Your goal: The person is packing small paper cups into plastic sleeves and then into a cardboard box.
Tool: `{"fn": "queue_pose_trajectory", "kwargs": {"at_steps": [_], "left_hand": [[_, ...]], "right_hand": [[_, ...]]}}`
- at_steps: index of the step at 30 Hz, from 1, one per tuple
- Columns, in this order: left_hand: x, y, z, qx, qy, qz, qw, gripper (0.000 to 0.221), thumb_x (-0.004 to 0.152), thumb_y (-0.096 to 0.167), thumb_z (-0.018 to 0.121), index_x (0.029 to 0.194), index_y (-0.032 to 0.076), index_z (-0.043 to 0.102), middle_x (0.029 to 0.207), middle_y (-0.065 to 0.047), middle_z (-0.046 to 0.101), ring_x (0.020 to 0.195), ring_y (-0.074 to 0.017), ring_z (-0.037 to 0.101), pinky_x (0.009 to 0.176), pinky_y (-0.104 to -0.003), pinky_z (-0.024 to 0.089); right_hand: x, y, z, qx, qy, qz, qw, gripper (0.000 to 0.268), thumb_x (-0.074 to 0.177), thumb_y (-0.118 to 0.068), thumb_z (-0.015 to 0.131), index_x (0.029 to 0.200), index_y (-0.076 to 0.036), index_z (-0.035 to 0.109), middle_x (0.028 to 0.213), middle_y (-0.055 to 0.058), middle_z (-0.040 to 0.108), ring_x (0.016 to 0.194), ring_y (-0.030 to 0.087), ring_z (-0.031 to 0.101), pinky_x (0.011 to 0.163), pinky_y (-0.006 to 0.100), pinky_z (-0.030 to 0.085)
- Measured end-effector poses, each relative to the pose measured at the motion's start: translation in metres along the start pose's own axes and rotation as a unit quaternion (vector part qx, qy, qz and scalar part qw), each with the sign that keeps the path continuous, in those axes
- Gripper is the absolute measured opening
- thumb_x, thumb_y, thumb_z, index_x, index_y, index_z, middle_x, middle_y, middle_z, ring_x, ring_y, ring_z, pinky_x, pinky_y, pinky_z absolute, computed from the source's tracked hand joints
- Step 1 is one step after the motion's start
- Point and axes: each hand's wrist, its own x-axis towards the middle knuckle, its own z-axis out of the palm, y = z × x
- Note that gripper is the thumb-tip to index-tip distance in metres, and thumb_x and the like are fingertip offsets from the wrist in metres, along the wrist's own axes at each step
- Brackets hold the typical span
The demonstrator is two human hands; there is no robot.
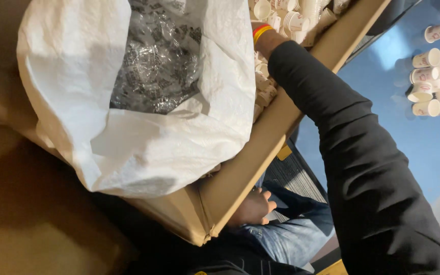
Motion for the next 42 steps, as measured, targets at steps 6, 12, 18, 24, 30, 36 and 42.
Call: {"fn": "queue_pose_trajectory", "kwargs": {"at_steps": [6, 12, 18, 24, 30, 36, 42], "left_hand": [[-0.002, -0.004, 0.010, -0.038, 0.015, 0.004, 0.999, 0.049, 0.077, 0.037, 0.080, 0.116, 0.010, 0.070, 0.116, -0.020, 0.063, 0.107, -0.0406, 0.063, 0.088, -0.049, 0.054], [0.007, 0.010, 0.027, -0.071, 0.034, 0.023, 0.997, 0.050, 0.075, 0.035, 0.080, 0.117, 0.009, 0.070, 0.116, -0.021, 0.063, 0.106, -0.0421, 0.062, 0.087, -0.050, 0.053], [-0.004, 0.019, 0.011, -0.095, 0.095, 0.048, 0.990, 0.048, 0.076, 0.033, 0.080, 0.116, 0.009, 0.069, 0.115, -0.021, 0.063, 0.107, -0.0422, 0.062, 0.089, -0.049, 0.053], [-0.005, 0.045, -0.047, -0.125, 0.100, -0.009, 0.987, 0.033, 0.085, 0.026, 0.075, 0.112, 0.007, 0.068, 0.112, -0.015, 0.064, 0.101, -0.0356, 0.066, 0.084, -0.045, 0.055], [0.018, 0.077, -0.094, -0.210, 0.207, -0.083, 0.952, 0.023, 0.091, 0.025, 0.078, 0.106, 0.009, 0.072, 0.096, -0.008, 0.066, 0.083, -0.0222, 0.068, 0.074, -0.037, 0.056], [0.077, 0.103, -0.103, -0.151, 0.341, 0.016, 0.928, 0.054, 0.081, 0.019, 0.089, 0.127, 0.008, 0.062, 0.117, -0.011, 0.056, 0.100, -0.0246, 0.061, 0.086, -0.037, 0.055], [0.154, 0.097, -0.101, -0.063, 0.305, 0.115, 0.943, 0.094, 0.074, 0.019, 0.093, 0.151, 0.002, 0.042, 0.144, -0.019, 0.044, 0.131, -0.0399, 0.049, 0.108, -0.046, 0.044]], "right_hand": [[-0.011, -0.008, 0.037, 0.033, 0.006, -0.011, 0.999, 0.053, 0.087, -0.024, 0.072, 0.134, -0.003, 0.059, 0.118, 0.018, 0.067, 0.099, 0.027, 0.067, 0.079, 0.039, 0.054], [-0.066, -0.033, 0.055, 0.051, 0.021, -0.014, 0.998, 0.043, 0.089, -0.020, 0.070, 0.127, -0.002, 0.062, 0.106, 0.017, 0.069, 0.086, 0.025, 0.069, 0.069, 0.038, 0.056], [-0.147, -0.140, -0.040, 0.005, 0.054, 0.042, 0.998, 0.040, 0.084, -0.016, 0.076, 0.120, -0.002, 0.064, 0.090, 0.015, 0.071, 0.068, 0.020, 0.070, 0.057, 0.036, 0.059], [-0.342, -0.182, -0.104, -0.146, 0.178, 0.003, 0.973, 0.032, 0.094, -0.015, 0.079, 0.124, -0.006, 0.070, 0.090, 0.015, 0.072, 0.071, 0.024, 0.071, 0.063, 0.038, 0.056], [-0.515, -0.175, -0.037, -0.169, 0.226, 0.159, 0.946, 0.052, 0.075, -0.014, 0.085, 0.124, -0.012, 0.068, 0.104, 0.019, 0.063, 0.090, 0.041, 0.064, 0.076, 0.048, 0.054], [-0.584, -0.121, 0.049, -0.150, 0.242, 0.309, 0.908, 0.047, 0.079, -0.014, 0.081, 0.124, -0.017, 0.066, 0.104, 0.016, 0.063, 0.090, 0.041, 0.066, 0.073, 0.048, 0.055], [-0.619, -0.129, 0.065, -0.108, 0.325, 0.301, 0.890, 0.057, 0.082, -0.016, 0.081, 0.135, -0.018, 0.061, 0.101, 0.015, 0.062, 0.088, 0.040, 0.066, 0.070, 0.048, 0.054]]}}
